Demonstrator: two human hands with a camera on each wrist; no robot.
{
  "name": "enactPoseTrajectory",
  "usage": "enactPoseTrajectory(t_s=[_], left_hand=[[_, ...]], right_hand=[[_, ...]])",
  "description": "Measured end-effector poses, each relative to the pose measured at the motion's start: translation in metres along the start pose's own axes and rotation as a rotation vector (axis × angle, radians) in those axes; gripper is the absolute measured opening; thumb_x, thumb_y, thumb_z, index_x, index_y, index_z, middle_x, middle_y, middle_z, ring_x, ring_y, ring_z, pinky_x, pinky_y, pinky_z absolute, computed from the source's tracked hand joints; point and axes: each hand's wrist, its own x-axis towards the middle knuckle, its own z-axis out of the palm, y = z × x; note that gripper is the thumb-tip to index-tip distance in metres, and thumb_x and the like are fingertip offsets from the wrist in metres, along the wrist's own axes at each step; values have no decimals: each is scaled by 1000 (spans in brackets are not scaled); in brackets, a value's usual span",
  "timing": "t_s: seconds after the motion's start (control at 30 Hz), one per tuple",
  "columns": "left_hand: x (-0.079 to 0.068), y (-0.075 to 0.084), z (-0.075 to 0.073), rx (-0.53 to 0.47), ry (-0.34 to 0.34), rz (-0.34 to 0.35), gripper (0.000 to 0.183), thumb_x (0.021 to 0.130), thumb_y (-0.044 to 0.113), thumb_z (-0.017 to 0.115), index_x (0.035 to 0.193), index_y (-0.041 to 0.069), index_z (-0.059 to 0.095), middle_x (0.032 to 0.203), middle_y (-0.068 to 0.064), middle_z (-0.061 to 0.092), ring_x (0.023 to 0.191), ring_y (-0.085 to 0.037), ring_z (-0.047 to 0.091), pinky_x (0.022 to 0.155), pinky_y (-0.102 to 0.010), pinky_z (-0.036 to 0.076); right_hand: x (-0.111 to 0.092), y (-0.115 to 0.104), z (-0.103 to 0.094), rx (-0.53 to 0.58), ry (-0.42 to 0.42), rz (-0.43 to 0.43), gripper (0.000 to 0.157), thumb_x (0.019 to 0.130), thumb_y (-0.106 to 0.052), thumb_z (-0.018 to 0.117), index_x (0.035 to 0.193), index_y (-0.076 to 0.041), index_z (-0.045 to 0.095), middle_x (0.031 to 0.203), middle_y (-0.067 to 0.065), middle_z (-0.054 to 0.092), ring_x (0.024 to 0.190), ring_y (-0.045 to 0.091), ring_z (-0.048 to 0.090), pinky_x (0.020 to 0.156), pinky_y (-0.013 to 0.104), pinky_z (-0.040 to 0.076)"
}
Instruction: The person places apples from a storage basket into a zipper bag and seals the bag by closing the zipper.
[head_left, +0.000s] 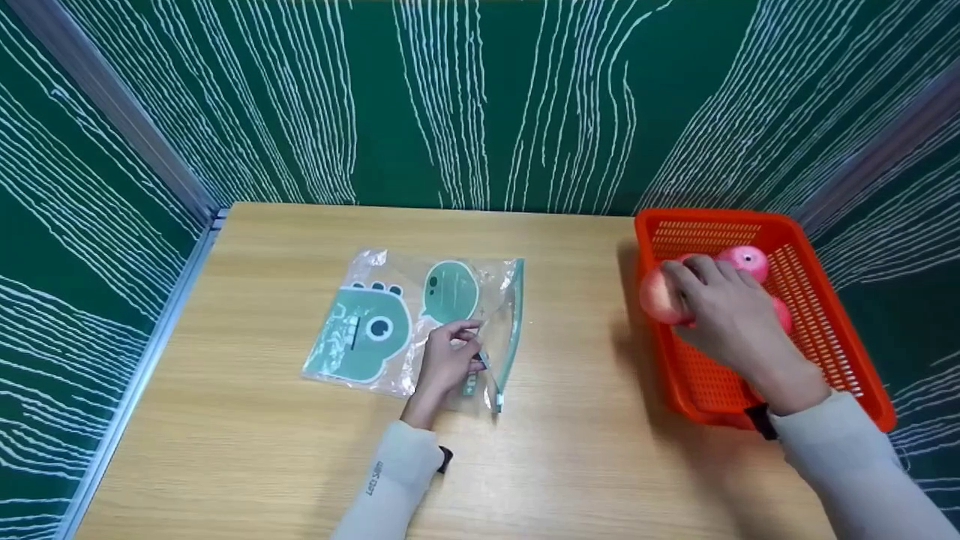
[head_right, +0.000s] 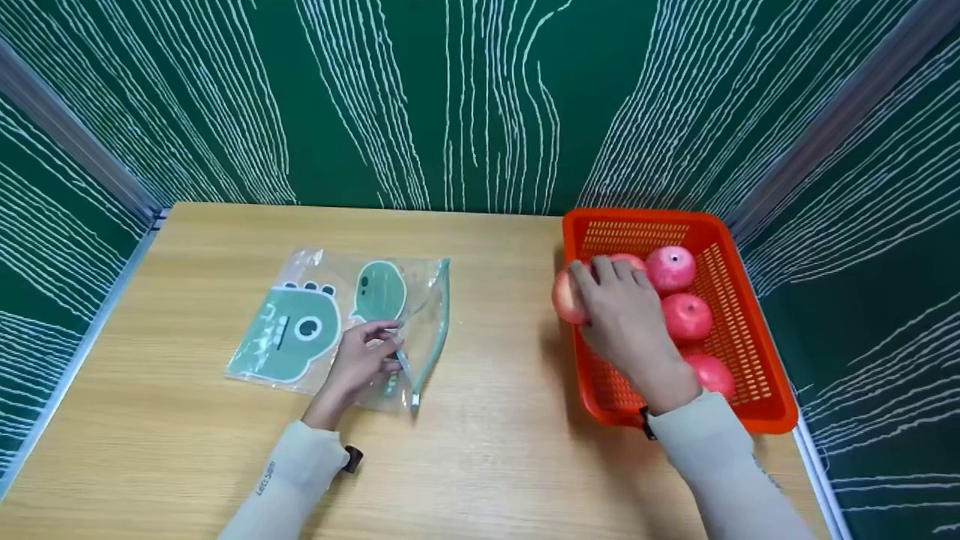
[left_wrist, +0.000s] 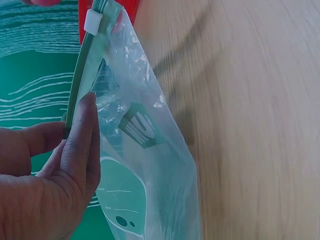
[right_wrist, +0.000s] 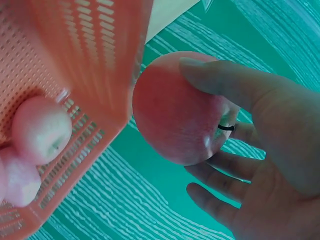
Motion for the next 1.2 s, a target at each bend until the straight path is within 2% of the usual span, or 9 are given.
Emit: enactPoseTrajectory(t_s=[0.2,0.5,0.8,1.2], left_hand=[[0,0,2,-3,-5,-9,32,96,-8,62,128,-9,68,101,-16,62,61,-11,64,62,-29,67],[-1,-1,3,-9,-10,-5,34,95,-10,61,128,-9,69,99,-14,62,60,-11,63,61,-29,67],[0,-3,3,-13,-21,16,35,94,-10,60,127,-11,68,98,-11,58,59,-11,64,61,-29,67],[1,-5,5,-30,-12,5,34,94,-11,60,127,-11,68,98,-13,58,58,-9,62,59,-25,65]], right_hand=[[6,-15,14,33,65,-63,95,61,-6,101,144,-5,57,133,24,60,120,46,55,99,72,55],[13,-33,26,70,70,-84,90,62,-8,101,141,-6,57,129,23,61,117,45,57,90,67,60],[17,-48,36,90,6,-42,96,60,-9,101,144,-7,56,134,21,60,121,43,55,100,65,56],[18,-66,53,122,-16,-45,97,62,-11,102,146,-8,55,137,20,59,123,41,54,104,60,55]])
